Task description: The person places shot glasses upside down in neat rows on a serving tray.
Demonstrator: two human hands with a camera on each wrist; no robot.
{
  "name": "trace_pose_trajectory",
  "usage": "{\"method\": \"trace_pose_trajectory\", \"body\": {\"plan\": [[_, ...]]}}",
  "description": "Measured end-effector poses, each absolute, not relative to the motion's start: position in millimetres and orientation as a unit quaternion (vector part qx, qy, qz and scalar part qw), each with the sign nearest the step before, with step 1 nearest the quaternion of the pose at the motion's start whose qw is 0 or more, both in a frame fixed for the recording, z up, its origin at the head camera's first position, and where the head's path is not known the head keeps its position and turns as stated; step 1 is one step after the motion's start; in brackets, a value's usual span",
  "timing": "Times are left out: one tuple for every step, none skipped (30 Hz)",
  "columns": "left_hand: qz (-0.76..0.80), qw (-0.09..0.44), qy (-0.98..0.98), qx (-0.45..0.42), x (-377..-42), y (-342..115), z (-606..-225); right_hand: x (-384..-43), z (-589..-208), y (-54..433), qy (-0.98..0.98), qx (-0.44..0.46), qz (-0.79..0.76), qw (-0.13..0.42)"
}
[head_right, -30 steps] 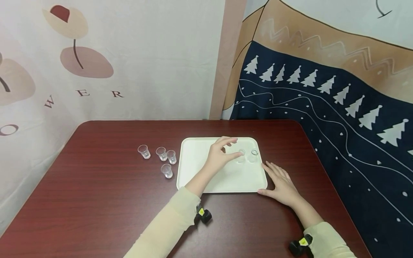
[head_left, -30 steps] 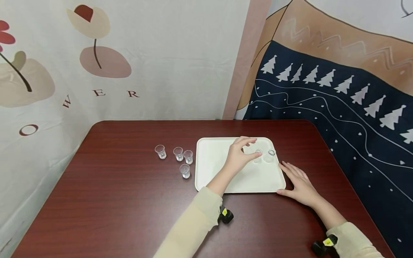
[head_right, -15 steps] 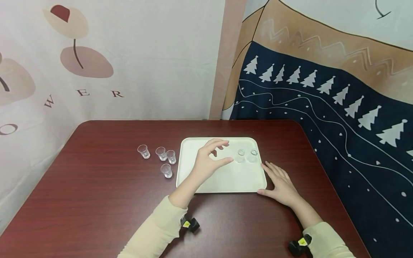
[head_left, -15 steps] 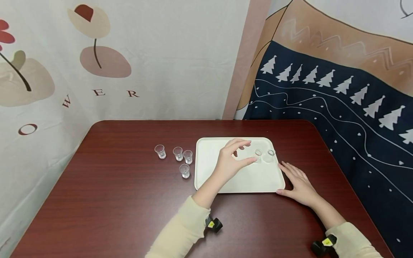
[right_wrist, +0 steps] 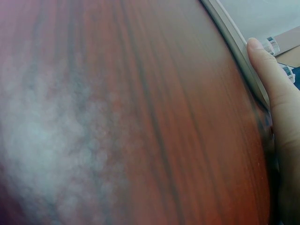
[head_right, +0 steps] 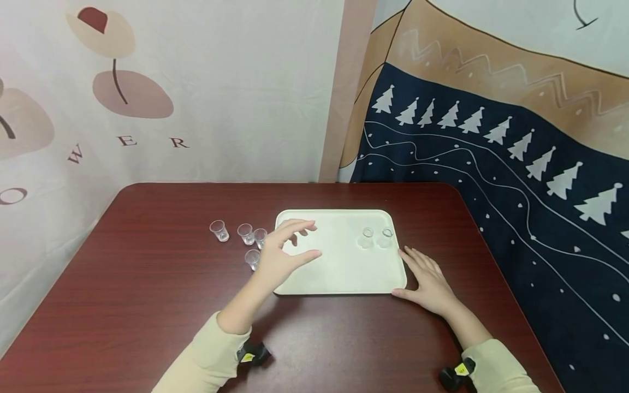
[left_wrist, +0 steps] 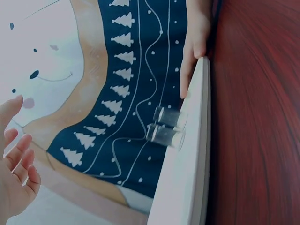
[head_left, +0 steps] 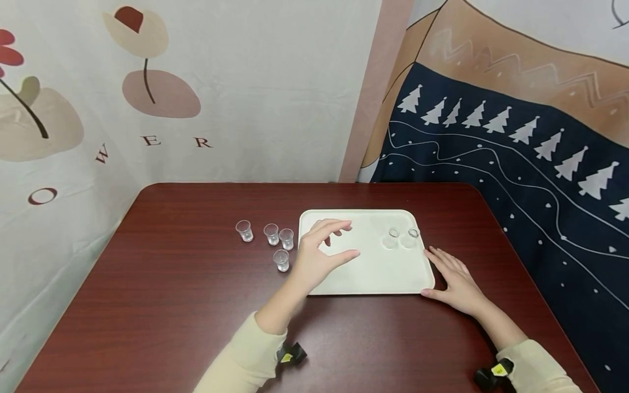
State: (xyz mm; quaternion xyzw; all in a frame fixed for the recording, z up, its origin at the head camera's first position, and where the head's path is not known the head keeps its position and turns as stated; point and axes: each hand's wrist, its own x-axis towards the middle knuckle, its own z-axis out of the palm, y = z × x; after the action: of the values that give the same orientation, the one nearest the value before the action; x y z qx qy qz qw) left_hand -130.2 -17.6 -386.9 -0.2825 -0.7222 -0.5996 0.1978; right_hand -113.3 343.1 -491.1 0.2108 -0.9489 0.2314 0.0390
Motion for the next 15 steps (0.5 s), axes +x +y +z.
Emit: {"method": "trace_pose_trajectory", "body": {"plan": [[-0.601, 0.201, -0.721, -0.280, -128.9, -22.0, -386.3, -113.1, -491.0, 343.1, -0.949, 0.210, 0.231, 0.039], [-0.604, 0.203, -0.719, -0.278, -127.4, -26.4, -385.0, -112.9, -491.0, 343.0, -0.949, 0.210, 0.231, 0.038], [-0.605, 0.204, -0.718, -0.275, -125.6, -30.9, -383.5, -112.9, -491.0, 343.0, -0.949, 0.211, 0.230, 0.038], [-0.606, 0.205, -0.718, -0.273, -122.9, -35.3, -379.9, -112.8, -491.0, 343.1, -0.949, 0.211, 0.231, 0.039], [-0.607, 0.206, -0.718, -0.272, -119.9, -39.6, -375.9, -112.7, -491.1, 343.2, -0.949, 0.211, 0.231, 0.040], [-0.608, 0.207, -0.718, -0.270, -117.2, -44.1, -372.3, -112.7, -491.3, 343.2, -0.949, 0.211, 0.232, 0.041], [-0.607, 0.206, -0.720, -0.267, -114.3, -48.5, -368.5, -112.7, -491.3, 343.3, -0.949, 0.211, 0.232, 0.040], [-0.605, 0.206, -0.724, -0.262, -111.4, -53.0, -364.7, -112.7, -491.5, 343.3, -0.949, 0.211, 0.232, 0.040], [-0.602, 0.206, -0.727, -0.259, -109.2, -57.4, -361.6, -112.7, -491.7, 343.3, -0.949, 0.211, 0.232, 0.040], [-0.599, 0.206, -0.730, -0.255, -107.4, -62.0, -359.3, -112.8, -491.9, 343.3, -0.949, 0.211, 0.233, 0.039], [-0.598, 0.203, -0.735, -0.247, -106.5, -66.8, -359.2, -112.8, -492.1, 343.2, -0.949, 0.211, 0.233, 0.038], [-0.596, 0.198, -0.741, -0.239, -105.8, -71.5, -359.5, -112.8, -492.1, 343.0, -0.949, 0.210, 0.233, 0.037], [-0.596, 0.190, -0.746, -0.228, -105.0, -76.0, -360.1, -112.7, -492.0, 342.9, -0.949, 0.210, 0.233, 0.036], [-0.600, 0.186, -0.746, -0.221, -107.3, -81.2, -366.4, -112.8, -492.0, 342.8, -0.949, 0.210, 0.233, 0.037], [-0.602, 0.179, -0.747, -0.216, -107.7, -85.8, -368.2, -112.8, -491.8, 342.7, -0.949, 0.209, 0.234, 0.037]]}}
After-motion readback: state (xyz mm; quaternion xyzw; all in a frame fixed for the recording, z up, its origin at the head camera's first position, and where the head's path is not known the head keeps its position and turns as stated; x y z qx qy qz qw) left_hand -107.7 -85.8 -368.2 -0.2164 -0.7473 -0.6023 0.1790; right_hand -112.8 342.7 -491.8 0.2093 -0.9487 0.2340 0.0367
